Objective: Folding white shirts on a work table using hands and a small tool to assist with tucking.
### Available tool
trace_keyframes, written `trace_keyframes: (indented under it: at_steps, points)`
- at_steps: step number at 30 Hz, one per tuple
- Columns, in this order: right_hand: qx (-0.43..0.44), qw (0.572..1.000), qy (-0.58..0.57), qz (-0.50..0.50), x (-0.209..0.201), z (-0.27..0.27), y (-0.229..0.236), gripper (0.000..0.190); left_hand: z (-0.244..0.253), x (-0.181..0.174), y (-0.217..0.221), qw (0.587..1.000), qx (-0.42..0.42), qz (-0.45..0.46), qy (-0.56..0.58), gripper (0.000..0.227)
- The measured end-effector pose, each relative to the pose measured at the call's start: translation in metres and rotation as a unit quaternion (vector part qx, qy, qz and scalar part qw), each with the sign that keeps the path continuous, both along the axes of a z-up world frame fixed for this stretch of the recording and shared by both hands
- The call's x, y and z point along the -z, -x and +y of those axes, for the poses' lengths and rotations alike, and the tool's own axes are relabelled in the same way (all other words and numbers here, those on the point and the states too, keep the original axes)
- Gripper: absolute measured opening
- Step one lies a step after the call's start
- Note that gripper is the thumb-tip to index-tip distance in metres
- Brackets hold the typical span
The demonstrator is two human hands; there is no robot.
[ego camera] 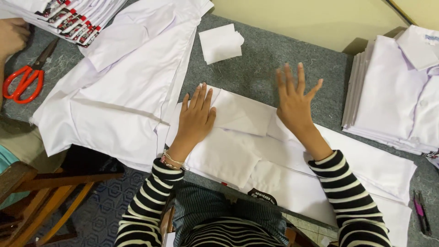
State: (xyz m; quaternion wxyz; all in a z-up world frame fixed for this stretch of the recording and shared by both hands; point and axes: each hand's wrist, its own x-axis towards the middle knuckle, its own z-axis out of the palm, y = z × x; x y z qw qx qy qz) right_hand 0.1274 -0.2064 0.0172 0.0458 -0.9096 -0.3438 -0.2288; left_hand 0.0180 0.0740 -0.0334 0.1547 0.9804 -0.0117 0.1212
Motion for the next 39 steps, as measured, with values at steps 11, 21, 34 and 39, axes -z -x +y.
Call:
trace_keyframes:
  at_steps: [11, 21, 34, 39]
  points:
    - [-0.156, 0.983, 0.096, 0.019, 0.025, 0.006, 0.035, 0.054, -0.009, -0.023, 0.007, 0.994, 0.066, -0.083, -0.005, 0.055]
    - [-0.167, 0.952, 0.153, 0.205, 0.017, -0.006, 0.077, 0.065, -0.031, -0.014, 0.012, 0.991, 0.133, 0.020, 0.011, 0.055]
    - [-0.086, 0.957, 0.114, 0.252, 0.011, -0.063, 0.095, 0.062, -0.031, -0.024, 0.014, 0.990, 0.130, 0.052, 0.014, 0.055]
    - [-0.055, 0.955, 0.101, 0.273, 0.008, -0.075, 0.104, 0.060, -0.031, -0.025, 0.015, 0.990, 0.132, 0.047, 0.011, 0.056]
